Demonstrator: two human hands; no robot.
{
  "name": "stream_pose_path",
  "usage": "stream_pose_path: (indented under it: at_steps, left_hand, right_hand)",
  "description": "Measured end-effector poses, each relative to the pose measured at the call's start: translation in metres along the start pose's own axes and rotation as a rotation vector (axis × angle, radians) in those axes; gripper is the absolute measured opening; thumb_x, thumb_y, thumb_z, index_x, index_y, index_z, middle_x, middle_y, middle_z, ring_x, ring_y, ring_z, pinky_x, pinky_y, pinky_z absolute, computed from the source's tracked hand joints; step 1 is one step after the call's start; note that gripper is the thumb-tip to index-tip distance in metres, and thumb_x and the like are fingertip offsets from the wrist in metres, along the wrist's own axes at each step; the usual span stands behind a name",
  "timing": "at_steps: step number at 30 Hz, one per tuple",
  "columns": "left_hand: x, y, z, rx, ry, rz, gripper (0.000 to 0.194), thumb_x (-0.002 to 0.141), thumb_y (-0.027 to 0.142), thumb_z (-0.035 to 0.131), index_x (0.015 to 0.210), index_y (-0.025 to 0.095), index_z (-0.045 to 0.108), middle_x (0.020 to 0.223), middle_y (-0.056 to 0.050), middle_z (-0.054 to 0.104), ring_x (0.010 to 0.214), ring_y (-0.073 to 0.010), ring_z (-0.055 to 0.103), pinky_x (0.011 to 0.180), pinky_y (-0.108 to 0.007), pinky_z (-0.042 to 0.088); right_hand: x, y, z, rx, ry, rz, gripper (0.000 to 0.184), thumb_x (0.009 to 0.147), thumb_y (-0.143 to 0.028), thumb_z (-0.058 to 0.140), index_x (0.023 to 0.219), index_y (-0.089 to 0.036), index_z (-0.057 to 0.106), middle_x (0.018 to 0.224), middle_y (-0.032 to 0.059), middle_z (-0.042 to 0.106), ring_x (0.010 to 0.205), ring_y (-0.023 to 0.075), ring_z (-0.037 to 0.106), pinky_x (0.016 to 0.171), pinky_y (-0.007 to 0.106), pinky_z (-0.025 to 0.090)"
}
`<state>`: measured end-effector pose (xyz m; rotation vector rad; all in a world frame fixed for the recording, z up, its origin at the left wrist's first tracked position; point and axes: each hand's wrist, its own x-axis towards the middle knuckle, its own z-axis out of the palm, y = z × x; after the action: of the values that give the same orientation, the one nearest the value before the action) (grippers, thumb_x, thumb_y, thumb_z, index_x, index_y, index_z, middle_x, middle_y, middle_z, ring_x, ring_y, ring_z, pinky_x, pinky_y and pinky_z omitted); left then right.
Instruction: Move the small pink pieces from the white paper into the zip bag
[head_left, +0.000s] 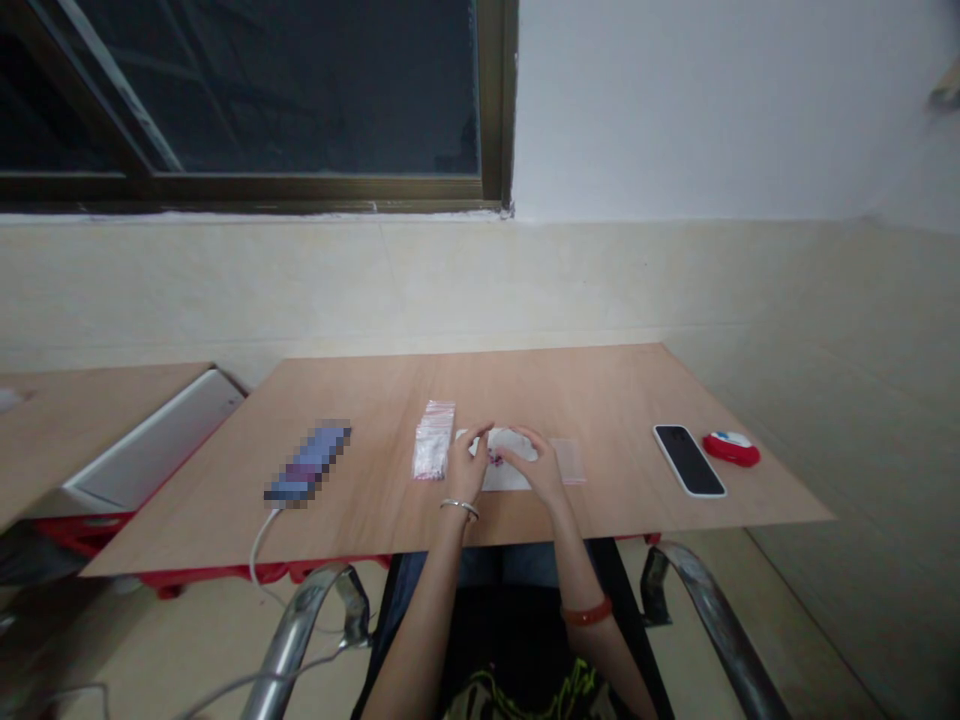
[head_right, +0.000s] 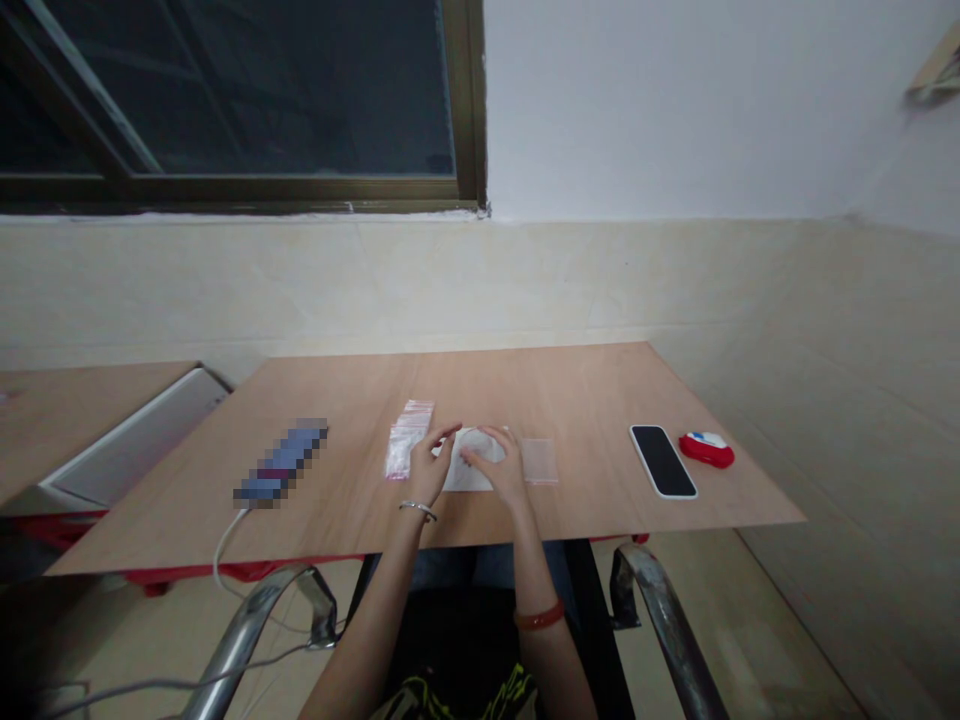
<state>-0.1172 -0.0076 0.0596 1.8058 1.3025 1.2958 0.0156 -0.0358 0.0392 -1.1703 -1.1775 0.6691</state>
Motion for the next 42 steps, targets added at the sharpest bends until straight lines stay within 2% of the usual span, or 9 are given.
stream_pose_path:
  at_steps: [7,10,15,23,27,31,36,40,42]
  left_hand:
    - [-0.014,-0.059,0.025,0.210,-0.138,-0.016,0.044,0.070,-0.002,0.046,0.099,0.023,0.067,0.115,-0.009,0.062,0.113,-0.0238,0.053,0.100,-0.048,0.036]
    - [-0.021,-0.062,0.031,0.323,-0.180,0.004,0.049,0.070,-0.003,0.045,0.104,0.025,0.066,0.115,-0.007,0.063,0.118,-0.0243,0.049,0.100,-0.048,0.034]
    - [-0.022,-0.056,0.025,0.443,-0.149,0.018,0.030,0.077,0.008,0.048,0.096,0.020,0.069,0.101,-0.009,0.068,0.102,-0.0231,0.058,0.095,-0.044,0.037]
    - [-0.018,-0.064,0.017,0.374,-0.098,-0.049,0.019,0.075,0.010,0.054,0.085,0.015,0.069,0.090,-0.010,0.070,0.086,-0.0199,0.062,0.087,-0.038,0.044]
    - [-0.013,-0.049,0.013,0.131,0.042,-0.089,0.020,0.076,0.015,0.055,0.093,0.014,0.067,0.092,-0.009,0.069,0.082,-0.0180,0.063,0.078,-0.033,0.049]
    - [-0.003,-0.006,0.001,-0.018,0.132,-0.042,0.025,0.076,0.022,0.058,0.100,0.016,0.064,0.088,-0.006,0.068,0.079,-0.0159,0.063,0.073,-0.029,0.050]
    - [0.000,0.034,-0.008,-0.024,0.057,0.084,0.025,0.078,0.027,0.059,0.101,0.018,0.064,0.097,-0.006,0.068,0.089,-0.0162,0.062,0.081,-0.030,0.049]
    - [-0.005,0.034,-0.005,0.008,-0.073,0.121,0.019,0.080,0.025,0.057,0.095,0.018,0.067,0.096,-0.006,0.068,0.090,-0.0172,0.062,0.083,-0.032,0.049]
    - [-0.006,0.030,-0.002,0.007,-0.057,0.105,0.020,0.081,0.026,0.055,0.095,0.018,0.067,0.096,-0.006,0.068,0.090,-0.0175,0.062,0.082,-0.032,0.049]
  right_hand:
    - [0.002,0.003,-0.002,0.017,0.046,0.041,0.044,0.064,-0.041,0.071,0.099,-0.017,0.064,0.105,0.0086,0.064,0.097,0.0209,0.058,0.087,0.036,0.047]
    - [0.002,0.000,-0.002,0.038,0.040,0.054,0.042,0.063,-0.040,0.071,0.097,-0.017,0.065,0.104,0.0085,0.065,0.097,0.0214,0.059,0.087,0.036,0.046]
    - [0.003,-0.003,-0.004,0.112,0.032,0.120,0.046,0.062,-0.042,0.071,0.100,-0.016,0.064,0.102,0.0089,0.066,0.093,0.0217,0.061,0.084,0.036,0.048]
    - [0.003,0.006,-0.003,0.147,0.028,0.166,0.050,0.059,-0.043,0.073,0.100,-0.016,0.064,0.101,0.0086,0.066,0.091,0.0218,0.061,0.080,0.034,0.049]
    - [0.002,0.003,-0.003,0.152,-0.001,0.157,0.049,0.060,-0.044,0.072,0.099,-0.016,0.064,0.100,0.0078,0.066,0.091,0.0211,0.061,0.080,0.032,0.048]
    - [0.001,-0.004,-0.004,0.136,-0.044,0.144,0.046,0.061,-0.044,0.071,0.097,-0.017,0.065,0.099,0.0073,0.067,0.090,0.0209,0.060,0.080,0.032,0.047]
    - [0.001,-0.007,-0.004,0.094,-0.103,0.150,0.045,0.062,-0.042,0.071,0.099,-0.018,0.066,0.104,0.0082,0.066,0.098,0.0240,0.058,0.084,0.036,0.044]
    - [0.000,-0.006,-0.004,0.099,-0.105,0.144,0.043,0.063,-0.039,0.070,0.101,-0.019,0.066,0.107,0.0073,0.065,0.101,0.0241,0.057,0.086,0.038,0.043]
    - [0.000,-0.007,-0.004,0.116,-0.117,0.148,0.042,0.064,-0.039,0.069,0.101,-0.019,0.066,0.106,0.0071,0.066,0.100,0.0232,0.057,0.085,0.036,0.044]
